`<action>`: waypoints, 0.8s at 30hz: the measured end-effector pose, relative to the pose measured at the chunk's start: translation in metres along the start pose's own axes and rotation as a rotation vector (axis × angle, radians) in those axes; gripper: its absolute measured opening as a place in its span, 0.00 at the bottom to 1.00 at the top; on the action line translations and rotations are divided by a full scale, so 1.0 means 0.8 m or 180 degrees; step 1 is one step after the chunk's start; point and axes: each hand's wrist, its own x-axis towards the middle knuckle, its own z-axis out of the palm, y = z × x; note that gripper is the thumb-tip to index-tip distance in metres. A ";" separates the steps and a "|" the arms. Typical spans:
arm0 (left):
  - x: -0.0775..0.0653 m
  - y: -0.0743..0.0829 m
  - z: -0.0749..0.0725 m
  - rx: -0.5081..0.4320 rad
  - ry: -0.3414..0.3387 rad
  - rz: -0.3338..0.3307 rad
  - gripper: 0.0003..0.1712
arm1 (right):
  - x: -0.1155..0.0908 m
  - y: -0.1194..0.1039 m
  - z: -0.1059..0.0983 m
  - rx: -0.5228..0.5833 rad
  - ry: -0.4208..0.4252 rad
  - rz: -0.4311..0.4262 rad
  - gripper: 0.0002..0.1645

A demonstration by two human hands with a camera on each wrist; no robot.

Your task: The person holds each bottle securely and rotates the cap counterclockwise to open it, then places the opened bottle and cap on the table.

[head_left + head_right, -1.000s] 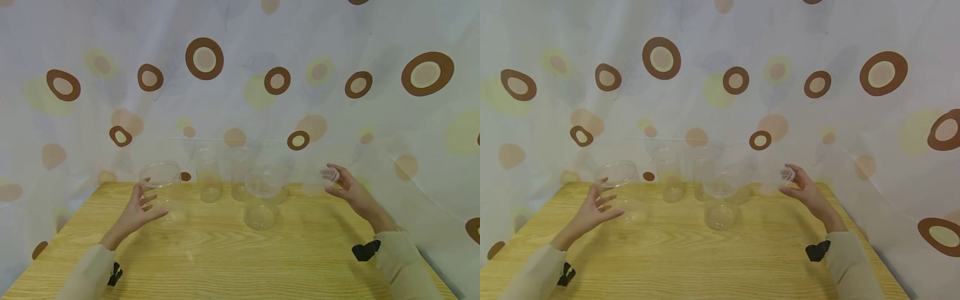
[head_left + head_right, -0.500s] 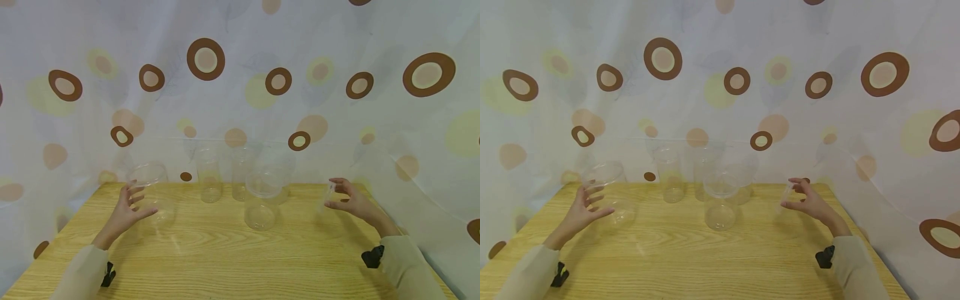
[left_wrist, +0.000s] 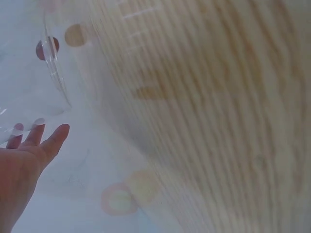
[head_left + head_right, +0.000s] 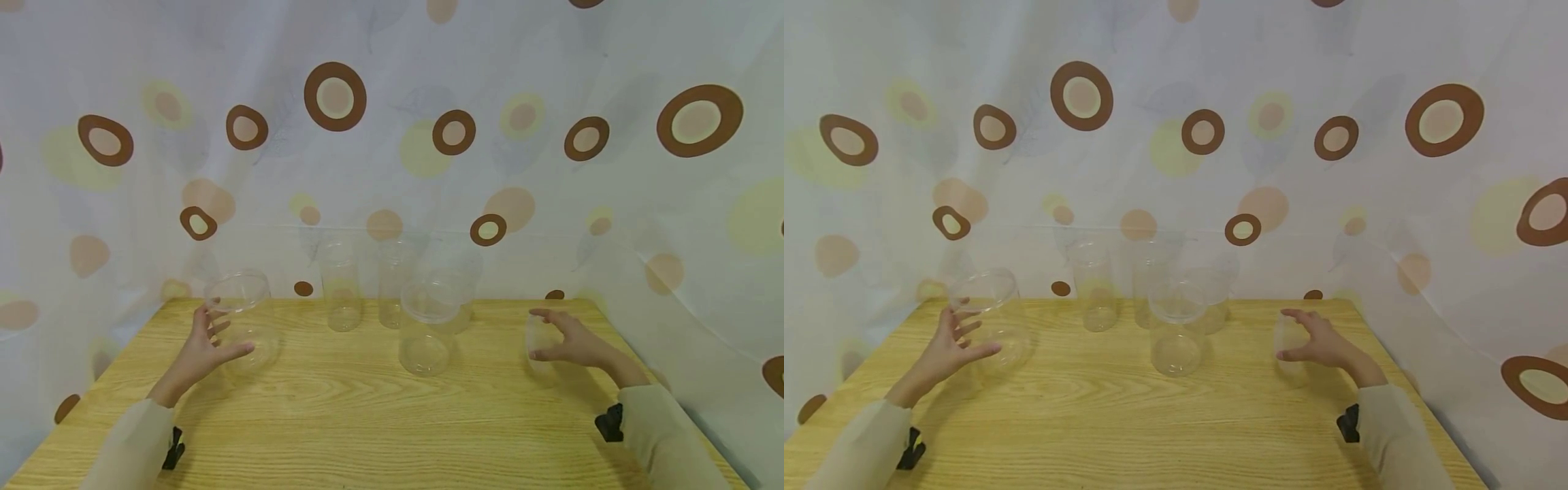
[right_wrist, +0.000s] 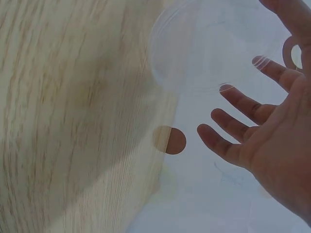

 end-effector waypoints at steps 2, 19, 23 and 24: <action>0.000 -0.003 0.000 0.0019 -0.0017 -0.0019 0.59 | 0.000 0.002 0.002 -0.0089 -0.0017 -0.0020 0.49; 0.004 -0.013 -0.001 0.0108 -0.0055 -0.0039 0.60 | 0.000 0.005 0.019 -0.0191 -0.0394 0.0099 0.45; 0.004 -0.015 -0.003 0.0100 -0.0069 -0.0064 0.61 | 0.002 0.004 0.023 -0.0289 -0.0438 0.0108 0.44; 0.004 -0.015 -0.003 0.0087 -0.0075 -0.0075 0.61 | 0.002 0.004 0.025 -0.0330 -0.0448 0.0118 0.44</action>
